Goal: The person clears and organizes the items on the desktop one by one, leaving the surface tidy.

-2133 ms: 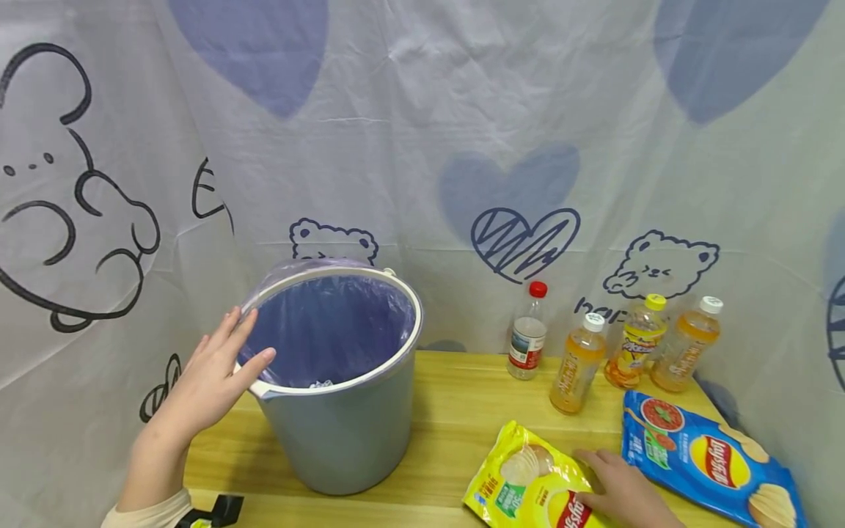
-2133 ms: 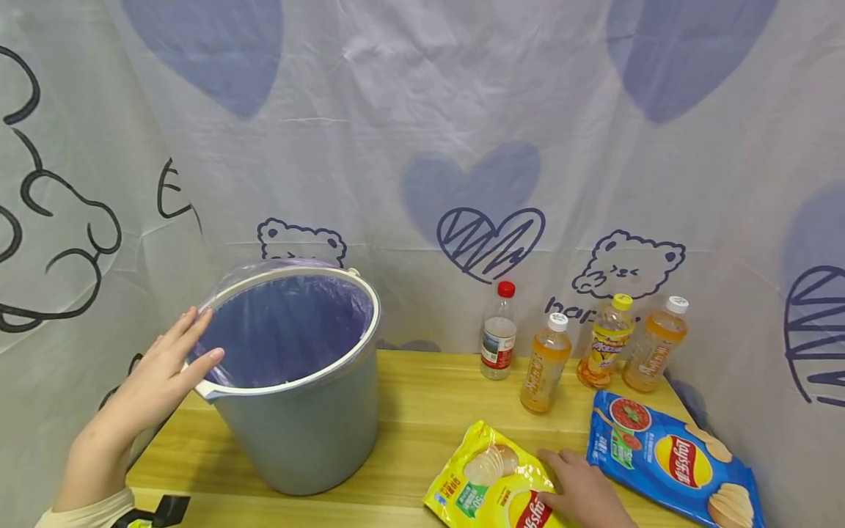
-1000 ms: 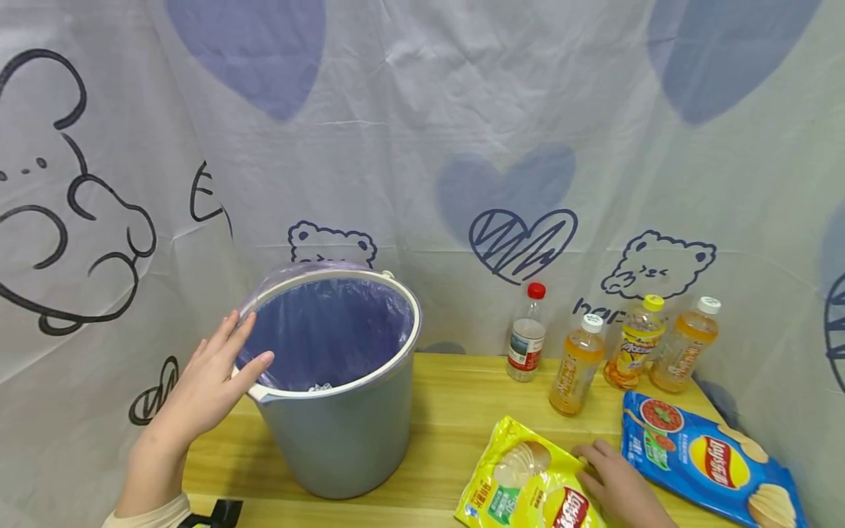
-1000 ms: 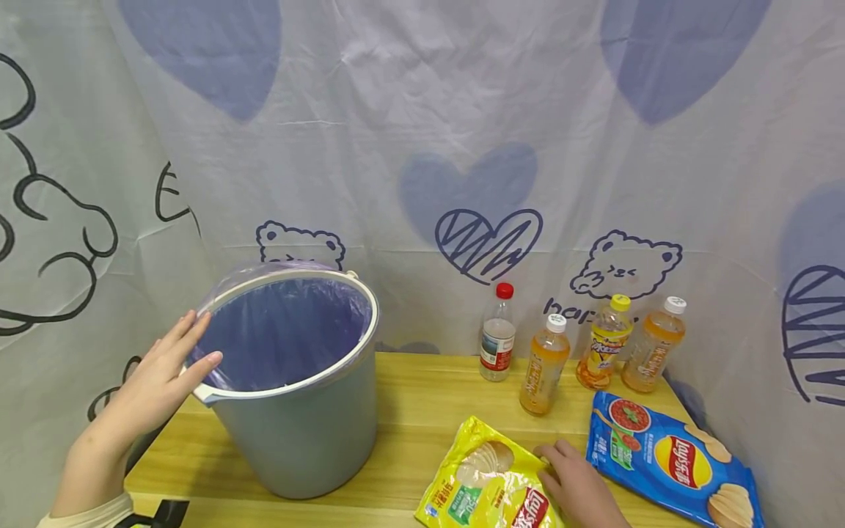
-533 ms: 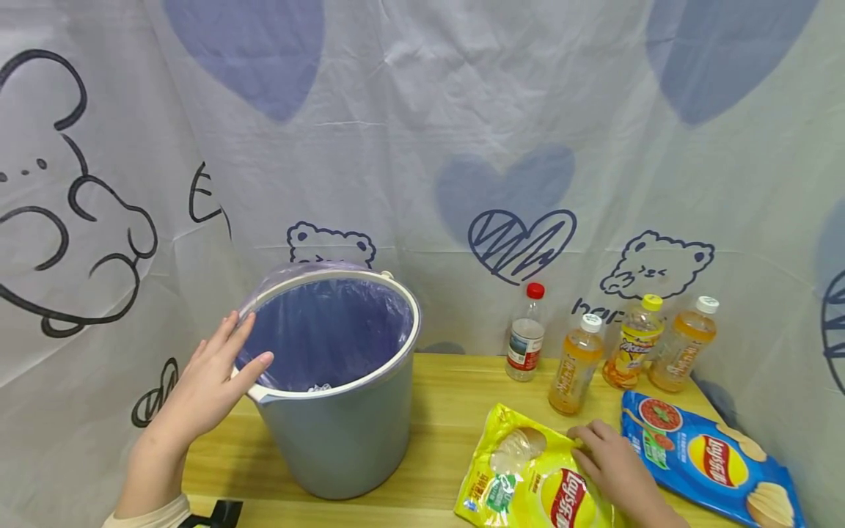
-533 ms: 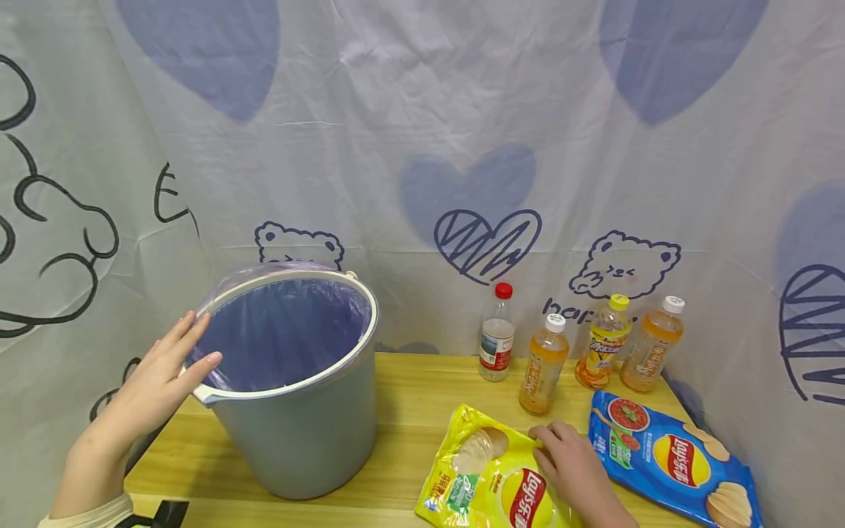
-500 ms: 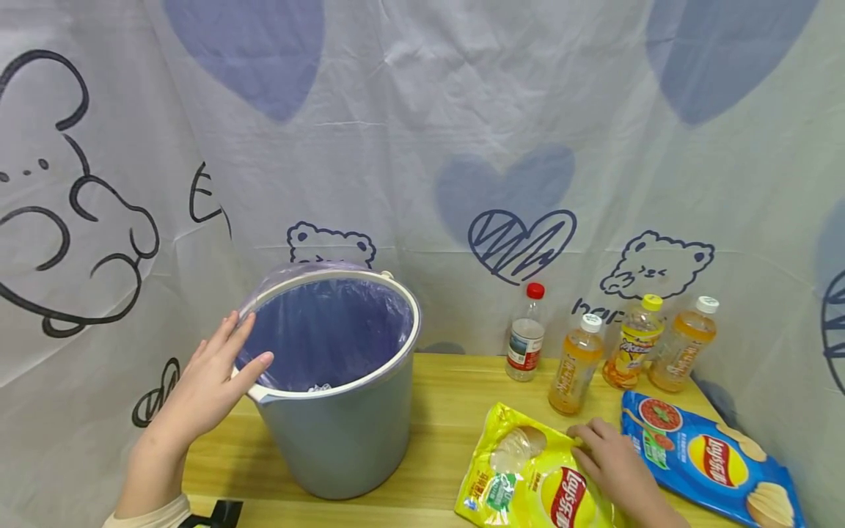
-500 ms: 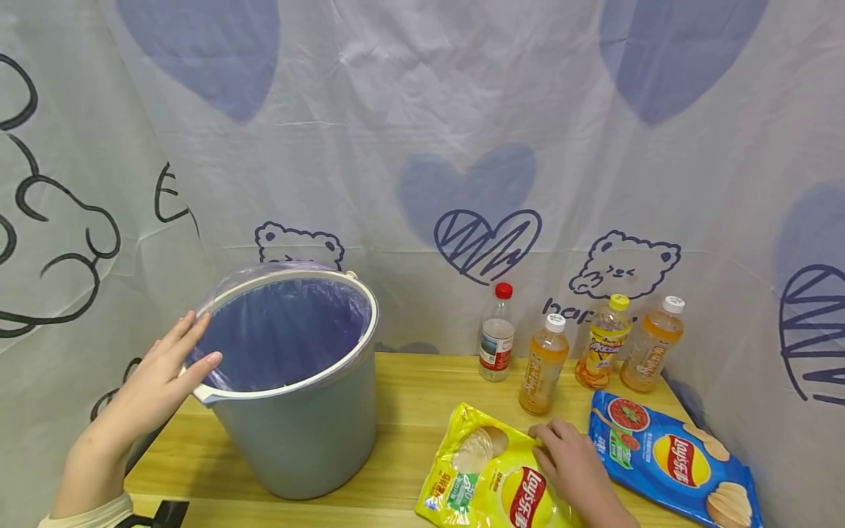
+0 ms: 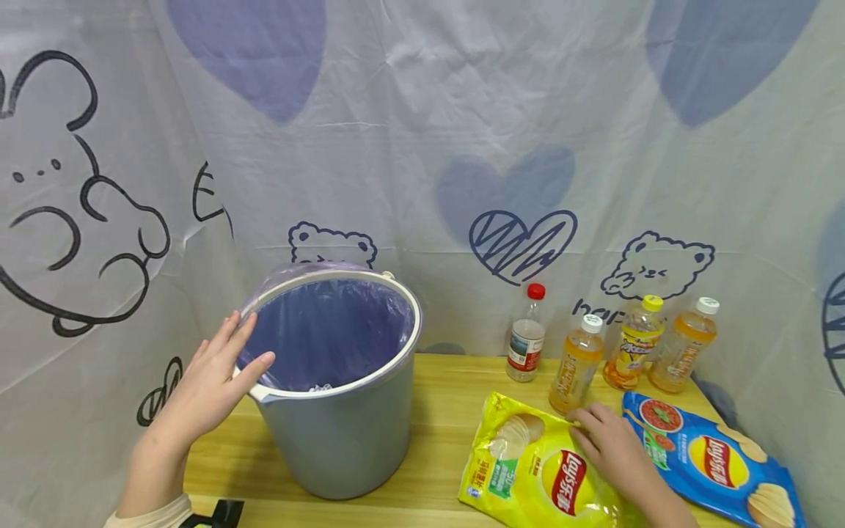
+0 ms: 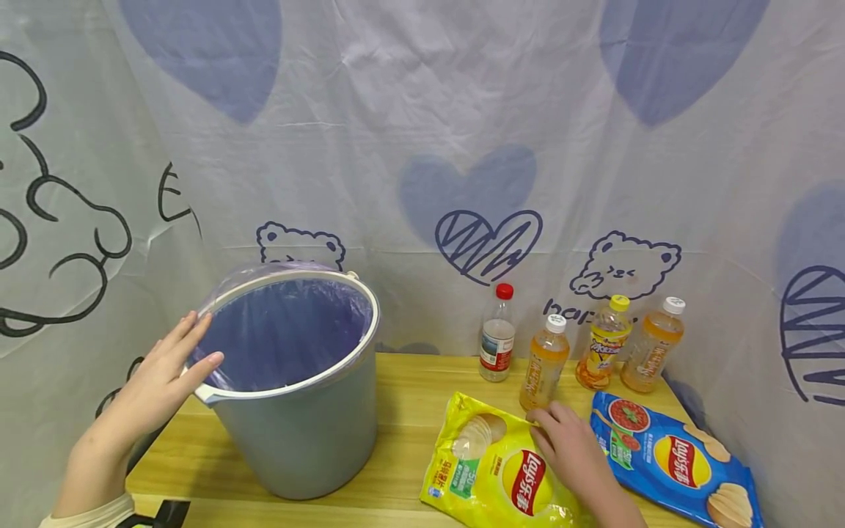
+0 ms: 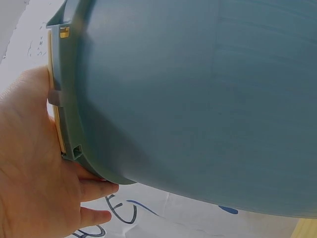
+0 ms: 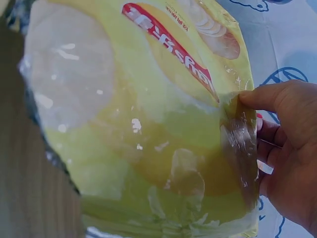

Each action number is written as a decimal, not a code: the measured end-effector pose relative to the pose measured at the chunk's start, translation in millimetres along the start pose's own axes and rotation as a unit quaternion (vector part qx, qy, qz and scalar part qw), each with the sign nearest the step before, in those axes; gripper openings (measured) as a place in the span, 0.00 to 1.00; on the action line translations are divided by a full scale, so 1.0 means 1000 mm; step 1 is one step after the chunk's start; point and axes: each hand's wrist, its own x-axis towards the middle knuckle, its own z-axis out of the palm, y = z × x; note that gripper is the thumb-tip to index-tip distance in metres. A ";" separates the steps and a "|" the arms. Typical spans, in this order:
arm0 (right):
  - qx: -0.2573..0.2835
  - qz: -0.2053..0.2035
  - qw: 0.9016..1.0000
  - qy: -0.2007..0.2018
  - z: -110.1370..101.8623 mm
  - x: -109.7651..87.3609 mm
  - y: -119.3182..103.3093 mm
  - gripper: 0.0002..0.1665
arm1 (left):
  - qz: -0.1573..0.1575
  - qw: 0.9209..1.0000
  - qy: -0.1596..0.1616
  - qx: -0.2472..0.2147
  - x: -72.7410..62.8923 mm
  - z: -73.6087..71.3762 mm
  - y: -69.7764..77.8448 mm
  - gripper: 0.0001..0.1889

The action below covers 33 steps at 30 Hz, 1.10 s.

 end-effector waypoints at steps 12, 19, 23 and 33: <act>-0.007 -0.026 1.000 0.011 -0.008 0.017 -0.008 0.07 | -0.001 1.000 -0.002 -0.002 0.001 0.000 -0.001 0.39; -0.013 -0.030 0.999 0.016 -0.013 0.027 -0.014 0.06 | -0.005 1.000 -0.007 -0.005 0.001 0.001 -0.001 0.39; -0.013 -0.050 0.998 0.035 -0.016 0.032 -0.017 0.06 | -0.003 1.000 -0.003 -0.005 0.001 0.000 0.000 0.39; -0.024 -0.117 0.988 0.097 -0.026 0.046 -0.020 0.07 | 0.002 1.000 -0.004 -0.003 0.003 0.000 -0.001 0.39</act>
